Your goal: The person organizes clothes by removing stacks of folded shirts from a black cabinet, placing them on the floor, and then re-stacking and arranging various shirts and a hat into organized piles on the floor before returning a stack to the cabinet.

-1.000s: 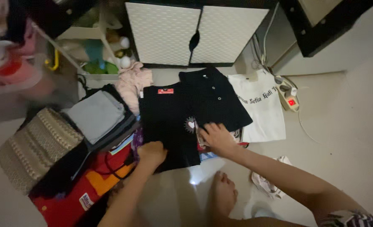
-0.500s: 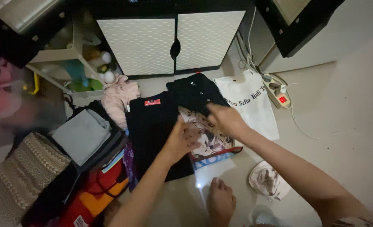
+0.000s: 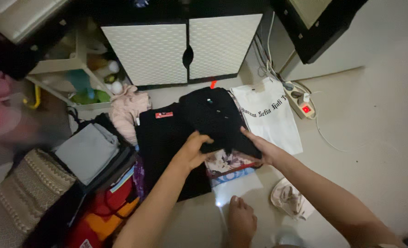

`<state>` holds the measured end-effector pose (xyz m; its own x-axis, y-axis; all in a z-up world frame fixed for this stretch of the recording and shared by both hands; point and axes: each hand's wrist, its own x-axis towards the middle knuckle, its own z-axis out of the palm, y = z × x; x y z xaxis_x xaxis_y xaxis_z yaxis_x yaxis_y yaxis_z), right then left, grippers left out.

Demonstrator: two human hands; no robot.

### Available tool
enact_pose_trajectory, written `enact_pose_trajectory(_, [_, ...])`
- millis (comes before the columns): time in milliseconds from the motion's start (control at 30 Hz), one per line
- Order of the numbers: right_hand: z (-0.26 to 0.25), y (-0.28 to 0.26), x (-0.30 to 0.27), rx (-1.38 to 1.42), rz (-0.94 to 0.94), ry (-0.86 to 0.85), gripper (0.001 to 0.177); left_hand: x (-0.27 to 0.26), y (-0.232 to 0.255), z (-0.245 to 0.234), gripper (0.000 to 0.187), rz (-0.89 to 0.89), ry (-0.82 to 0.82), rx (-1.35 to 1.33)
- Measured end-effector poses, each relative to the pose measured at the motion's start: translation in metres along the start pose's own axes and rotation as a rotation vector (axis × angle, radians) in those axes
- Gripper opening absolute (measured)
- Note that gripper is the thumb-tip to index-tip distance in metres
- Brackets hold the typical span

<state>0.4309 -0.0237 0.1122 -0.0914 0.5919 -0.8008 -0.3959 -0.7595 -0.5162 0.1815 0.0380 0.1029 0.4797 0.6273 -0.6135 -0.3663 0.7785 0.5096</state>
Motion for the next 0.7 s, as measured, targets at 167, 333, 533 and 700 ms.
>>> enact_pose_trajectory(167, [0.016, -0.075, 0.006, -0.154, -0.432, -0.027, 0.035, 0.002, 0.058, 0.015, 0.031, 0.084, -0.115, -0.147])
enact_pose_trajectory(333, [0.099, -0.161, -0.035, -0.102, -0.711, -0.162, 0.033, -0.026, 0.157, 0.035, 0.029, 0.229, -0.24, -0.306])
enact_pose_trajectory(533, [0.189, -0.172, -0.086, -0.134, -0.911, -0.233, 0.047, -0.122, 0.221, 0.041, 0.04, 0.474, -0.22, -0.093])
enact_pose_trajectory(700, [0.199, -0.113, -0.046, -0.366, -0.816, -0.084, 0.086, -0.161, 0.171, -0.046, 0.052, 0.451, -0.076, 0.09])
